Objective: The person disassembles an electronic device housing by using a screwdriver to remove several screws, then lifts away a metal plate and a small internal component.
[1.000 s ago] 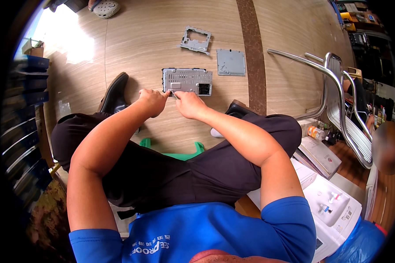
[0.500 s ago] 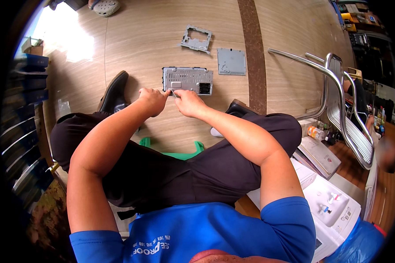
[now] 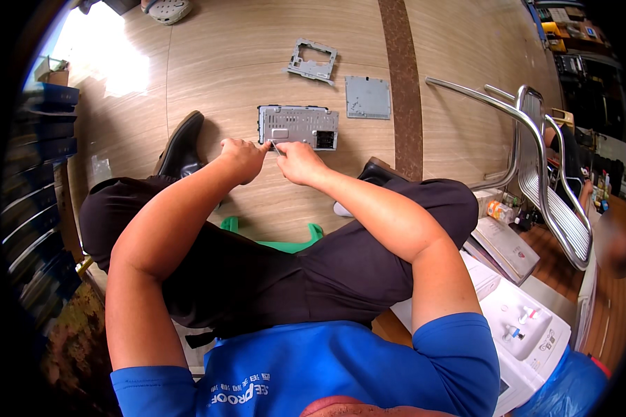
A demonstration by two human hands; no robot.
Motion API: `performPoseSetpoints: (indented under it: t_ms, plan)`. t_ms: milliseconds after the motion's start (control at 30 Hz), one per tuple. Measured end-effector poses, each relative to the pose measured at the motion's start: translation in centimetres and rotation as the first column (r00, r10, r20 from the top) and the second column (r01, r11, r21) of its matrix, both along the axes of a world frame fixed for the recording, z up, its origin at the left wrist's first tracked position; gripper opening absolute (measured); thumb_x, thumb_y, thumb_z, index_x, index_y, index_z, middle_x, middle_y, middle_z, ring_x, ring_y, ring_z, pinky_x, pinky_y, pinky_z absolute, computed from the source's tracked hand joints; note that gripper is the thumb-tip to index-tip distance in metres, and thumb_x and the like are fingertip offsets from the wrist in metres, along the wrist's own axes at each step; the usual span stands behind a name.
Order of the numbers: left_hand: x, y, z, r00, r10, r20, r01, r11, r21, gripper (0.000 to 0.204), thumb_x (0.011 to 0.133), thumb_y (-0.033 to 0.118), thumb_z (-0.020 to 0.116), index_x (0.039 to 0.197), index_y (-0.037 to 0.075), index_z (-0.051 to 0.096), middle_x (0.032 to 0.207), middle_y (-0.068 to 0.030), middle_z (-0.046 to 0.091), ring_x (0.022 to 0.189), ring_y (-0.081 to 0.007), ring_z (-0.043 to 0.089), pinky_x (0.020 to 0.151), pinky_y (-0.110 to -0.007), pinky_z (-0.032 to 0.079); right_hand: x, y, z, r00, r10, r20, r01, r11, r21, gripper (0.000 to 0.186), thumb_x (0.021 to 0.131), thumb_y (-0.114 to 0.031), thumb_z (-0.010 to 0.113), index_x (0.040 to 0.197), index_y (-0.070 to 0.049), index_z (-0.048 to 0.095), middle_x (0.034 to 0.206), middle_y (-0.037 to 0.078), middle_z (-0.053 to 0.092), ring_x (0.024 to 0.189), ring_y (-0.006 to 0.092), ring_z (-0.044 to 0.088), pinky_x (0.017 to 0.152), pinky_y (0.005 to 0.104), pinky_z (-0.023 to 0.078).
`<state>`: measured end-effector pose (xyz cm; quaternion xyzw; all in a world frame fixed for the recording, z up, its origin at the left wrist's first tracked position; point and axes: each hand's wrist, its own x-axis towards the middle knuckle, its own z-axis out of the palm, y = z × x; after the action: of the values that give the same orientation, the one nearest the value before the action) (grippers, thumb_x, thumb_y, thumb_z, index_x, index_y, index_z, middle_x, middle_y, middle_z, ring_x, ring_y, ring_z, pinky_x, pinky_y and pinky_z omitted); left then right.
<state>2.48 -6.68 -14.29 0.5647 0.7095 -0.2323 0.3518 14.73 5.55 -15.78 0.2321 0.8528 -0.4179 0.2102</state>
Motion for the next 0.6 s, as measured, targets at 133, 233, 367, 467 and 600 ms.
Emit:
performPoseSetpoints:
  t_ms: [133, 233, 367, 467, 600]
  plan:
    - [-0.1, -0.1, 0.1, 1.000, 0.004, 0.005, -0.004, 1.000, -0.015, 0.073, 0.092, 0.021, 0.057, 0.157, 0.019, 0.025, 0.130, -0.0143, 0.061, 0.114, -0.0286, 0.065, 0.087, -0.043, 0.053, -0.3, 0.2, 1.5, 0.975, 0.206, 0.087, -0.220, 0.954, 0.205, 0.035, 0.088, -0.017, 0.054, 0.121, -0.010, 0.064, 0.094, 0.020, 0.071, 0.092, 0.0368, 0.068, 0.082, 0.0482, 0.054]
    - [-0.1, 0.0, 0.4, 1.000, 0.007, 0.012, -0.007, 1.000, -0.025, 0.073, 0.093, 0.022, 0.058, 0.157, 0.019, 0.025, 0.131, -0.0140, 0.061, 0.114, -0.0283, 0.064, 0.087, -0.042, 0.052, -0.1, 0.8, 1.9, 0.927, 0.356, 0.116, -0.374, 0.886, 0.275, 0.035, 0.088, -0.017, 0.054, 0.122, -0.010, 0.061, 0.095, 0.021, 0.070, 0.091, 0.0376, 0.068, 0.081, 0.0497, 0.054]
    - [-0.2, 0.0, 0.1, 0.993, 0.094, 0.071, -0.088, 0.993, -0.078, 0.079, 0.091, 0.015, 0.060, 0.159, 0.019, 0.020, 0.139, -0.0141, 0.056, 0.122, -0.0305, 0.059, 0.097, -0.059, 0.045, 0.0, 0.3, 2.4, 0.933, 0.335, 0.128, -0.357, 0.903, 0.240, 0.038, 0.089, -0.017, 0.053, 0.127, -0.011, 0.058, 0.095, 0.022, 0.070, 0.092, 0.0378, 0.068, 0.082, 0.0500, 0.054]
    - [-0.1, 0.1, 0.1, 1.000, 0.018, 0.013, -0.018, 1.000, -0.024, 0.074, 0.092, 0.021, 0.059, 0.157, 0.019, 0.024, 0.130, -0.0137, 0.061, 0.113, -0.0281, 0.065, 0.086, -0.042, 0.053, 0.6, 0.1, 1.4, 0.971, 0.208, 0.115, -0.227, 0.953, 0.201, 0.035, 0.090, -0.016, 0.052, 0.123, -0.007, 0.060, 0.093, 0.022, 0.070, 0.090, 0.0384, 0.068, 0.079, 0.0496, 0.054]
    - [0.0, 0.2, 0.2, 1.000, 0.003, 0.007, -0.003, 1.000, -0.016, 0.075, 0.091, 0.021, 0.060, 0.157, 0.019, 0.025, 0.130, -0.0139, 0.061, 0.113, -0.0284, 0.065, 0.086, -0.042, 0.053, 0.8, 0.7, -1.5, 0.992, 0.107, -0.062, -0.104, 0.993, 0.052, 0.034, 0.090, -0.013, 0.049, 0.119, -0.001, 0.063, 0.081, 0.019, 0.070, 0.078, 0.0329, 0.070, 0.073, 0.0451, 0.055]
